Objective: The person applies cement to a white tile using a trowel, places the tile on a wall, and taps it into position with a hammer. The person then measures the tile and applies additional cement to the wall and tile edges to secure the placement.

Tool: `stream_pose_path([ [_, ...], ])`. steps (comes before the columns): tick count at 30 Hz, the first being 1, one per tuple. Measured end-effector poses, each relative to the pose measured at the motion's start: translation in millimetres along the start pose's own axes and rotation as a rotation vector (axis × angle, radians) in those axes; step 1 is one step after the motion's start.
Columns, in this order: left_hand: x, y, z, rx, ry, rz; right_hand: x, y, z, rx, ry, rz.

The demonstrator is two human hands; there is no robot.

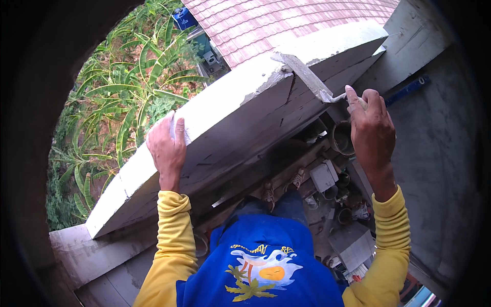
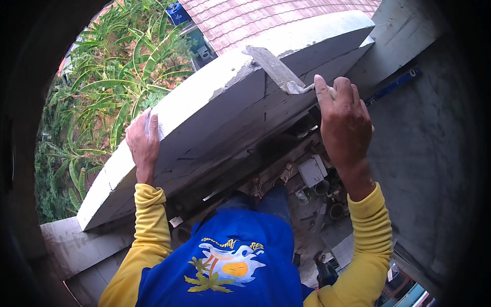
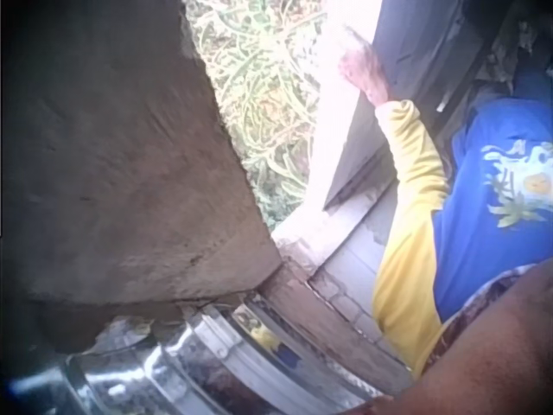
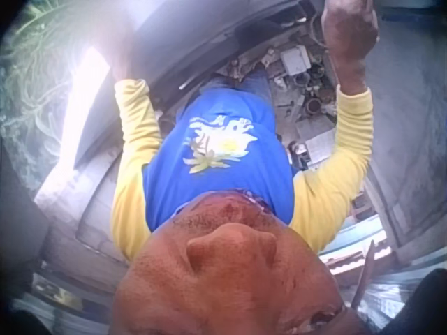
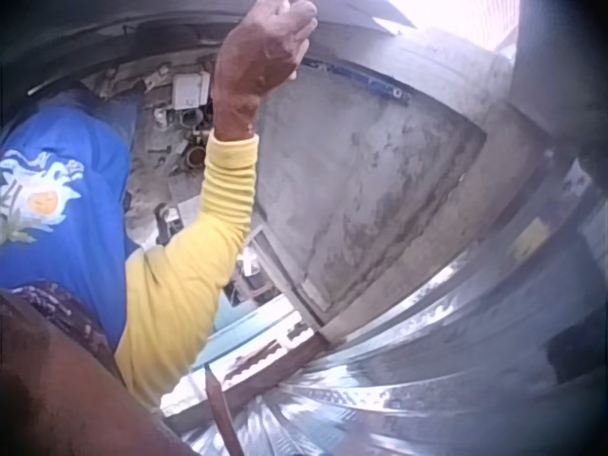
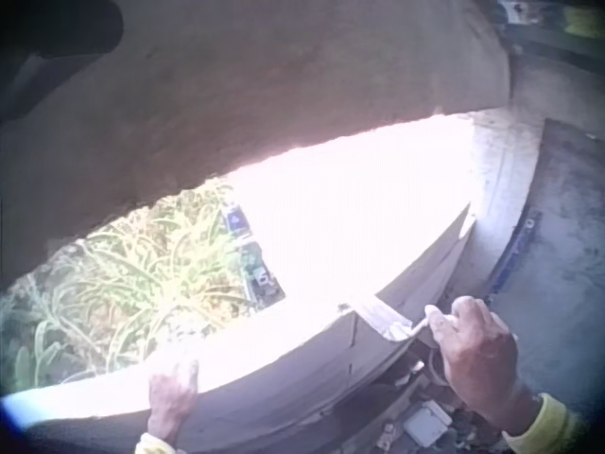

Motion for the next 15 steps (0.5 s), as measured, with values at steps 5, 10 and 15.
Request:
stream_pose_path([
  [5, -0.2, 2.7, -1.3, 0.011, 0.003, -0.001, 6.7, -22.3, 0.2, 0.16, -0.079, -0.043],
  [10, -1.0, -2.4, -1.5, -0.01, 0.023, 0.021, 35.3, -6.9, 14.4, 0.368, -0.068, 0.064],
  [15, 0.4, 4.4, -2.4, 0.007, 0.019, 0.024, 52.3, 2.5, 44.9, 0.107, 0.001, -0.095],
])
Point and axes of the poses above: each hand's wrist, its own x-axis towards the middle knuckle, its own z-axis out of the palm, y = z × x, the point moved 10 cm from there along x, towards the middle knuckle, and after that the axes turned 13 degrees about y, right-handed, at the moved point
